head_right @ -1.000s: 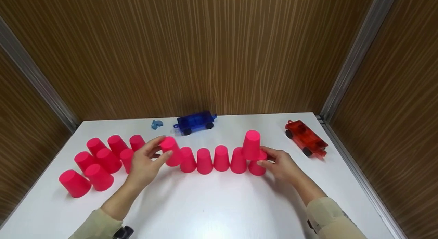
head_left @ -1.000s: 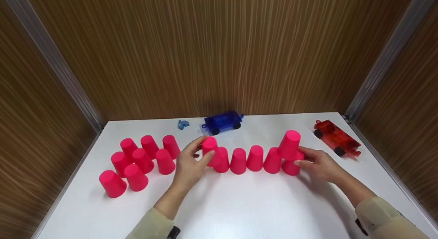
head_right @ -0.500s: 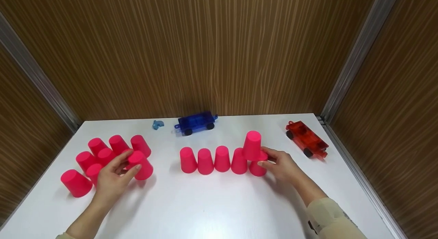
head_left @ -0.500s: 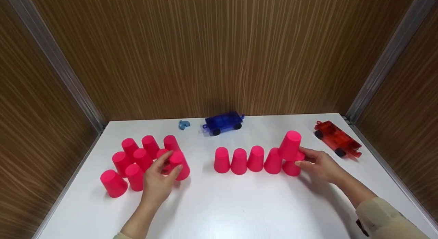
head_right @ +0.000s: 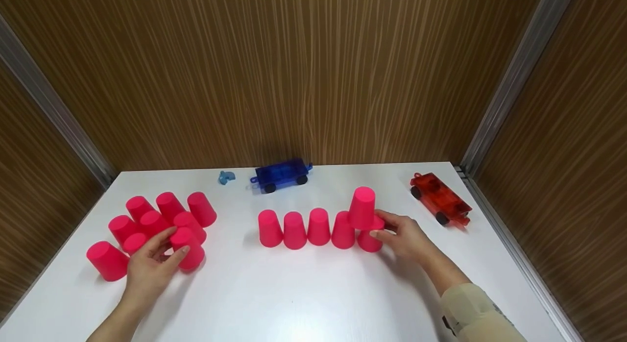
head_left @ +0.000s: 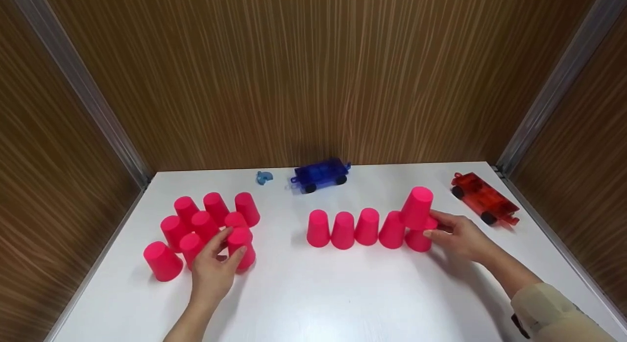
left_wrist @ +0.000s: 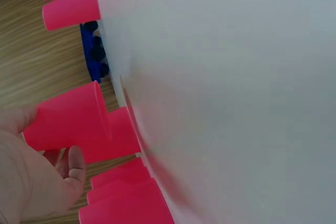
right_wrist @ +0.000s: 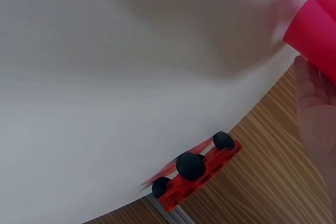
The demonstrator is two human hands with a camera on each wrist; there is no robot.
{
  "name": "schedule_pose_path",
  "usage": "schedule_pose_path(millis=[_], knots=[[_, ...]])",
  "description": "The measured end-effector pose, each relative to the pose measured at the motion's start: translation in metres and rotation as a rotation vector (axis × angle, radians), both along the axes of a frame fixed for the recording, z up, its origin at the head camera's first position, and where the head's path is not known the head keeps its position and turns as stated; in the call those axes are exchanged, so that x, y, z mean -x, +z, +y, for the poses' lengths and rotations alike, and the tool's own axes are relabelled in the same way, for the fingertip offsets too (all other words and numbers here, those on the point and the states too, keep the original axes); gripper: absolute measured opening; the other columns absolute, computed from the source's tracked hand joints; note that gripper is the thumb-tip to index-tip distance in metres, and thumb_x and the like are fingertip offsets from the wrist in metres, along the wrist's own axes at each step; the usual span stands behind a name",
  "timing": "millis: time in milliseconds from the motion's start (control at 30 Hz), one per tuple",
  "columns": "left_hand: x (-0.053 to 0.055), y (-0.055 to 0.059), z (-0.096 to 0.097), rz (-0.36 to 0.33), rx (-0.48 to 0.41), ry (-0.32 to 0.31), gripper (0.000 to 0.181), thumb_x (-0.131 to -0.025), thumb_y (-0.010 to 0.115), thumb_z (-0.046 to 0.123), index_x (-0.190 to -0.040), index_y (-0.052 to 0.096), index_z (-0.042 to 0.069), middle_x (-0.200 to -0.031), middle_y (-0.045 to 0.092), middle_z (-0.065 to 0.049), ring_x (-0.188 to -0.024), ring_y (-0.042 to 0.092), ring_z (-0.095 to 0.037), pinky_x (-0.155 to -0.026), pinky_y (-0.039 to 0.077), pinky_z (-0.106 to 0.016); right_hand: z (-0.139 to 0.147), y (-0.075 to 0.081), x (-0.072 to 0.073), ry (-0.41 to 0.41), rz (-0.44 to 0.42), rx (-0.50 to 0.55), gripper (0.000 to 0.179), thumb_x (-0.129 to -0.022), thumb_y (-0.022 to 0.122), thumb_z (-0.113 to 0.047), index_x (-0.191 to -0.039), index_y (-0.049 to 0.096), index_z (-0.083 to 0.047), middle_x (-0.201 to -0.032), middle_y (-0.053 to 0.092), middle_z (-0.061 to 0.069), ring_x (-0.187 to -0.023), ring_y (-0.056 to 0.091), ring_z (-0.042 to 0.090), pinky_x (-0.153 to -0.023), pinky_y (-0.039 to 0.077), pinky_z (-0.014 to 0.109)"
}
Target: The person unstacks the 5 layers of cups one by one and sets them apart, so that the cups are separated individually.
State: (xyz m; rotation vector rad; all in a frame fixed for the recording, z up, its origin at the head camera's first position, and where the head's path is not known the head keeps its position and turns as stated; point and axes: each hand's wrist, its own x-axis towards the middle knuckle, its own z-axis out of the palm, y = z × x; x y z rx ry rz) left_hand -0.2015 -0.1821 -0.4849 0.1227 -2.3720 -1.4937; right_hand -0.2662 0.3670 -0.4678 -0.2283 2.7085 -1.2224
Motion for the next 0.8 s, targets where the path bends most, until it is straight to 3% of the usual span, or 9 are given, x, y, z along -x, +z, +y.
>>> schedule_pose_path(millis=[200,467,800], knots=[[0.0014,-0.0027,-0.0033,0.018,0.016,0.019,0.068,-0.089,0.088,0.012,-0.150,0.059,0.011,-0.140,0.065,-0.009,-0.127,0.063,-0.031,-0.096,0.059,-0.041,-0.0003,-0.0001,0.0000,0.002,0.001,0.001,0.081,-0.099,0.075,-0.041,-0.163,0.040,-0.005,-0.151,0.057,0.022,-0.135,0.055,0.045,-0.096,0.057,0.033],[0.0028,-0.0052,-0.0051,0.040,0.016,0.030,0.066,-0.088,0.087,0.008,-0.149,0.060,0.008,-0.140,0.064,-0.013,-0.127,0.063,-0.035,-0.097,0.060,-0.051,-0.0027,-0.0012,-0.0017,0.028,0.068,0.021,0.073,-0.102,0.074,-0.028,-0.160,0.042,0.001,-0.148,0.059,0.025,-0.135,0.058,0.046,-0.092,0.053,0.016],[0.0025,-0.0058,-0.0044,-0.032,-0.035,0.035,0.068,-0.089,0.086,0.010,-0.151,0.058,0.010,-0.146,0.058,-0.013,-0.133,0.057,-0.037,-0.101,0.057,-0.050,-0.0020,-0.0022,0.0001,0.015,0.045,0.008,0.073,-0.102,0.074,-0.029,-0.161,0.041,-0.001,-0.150,0.057,0.024,-0.135,0.056,0.047,-0.092,0.055,0.019]])
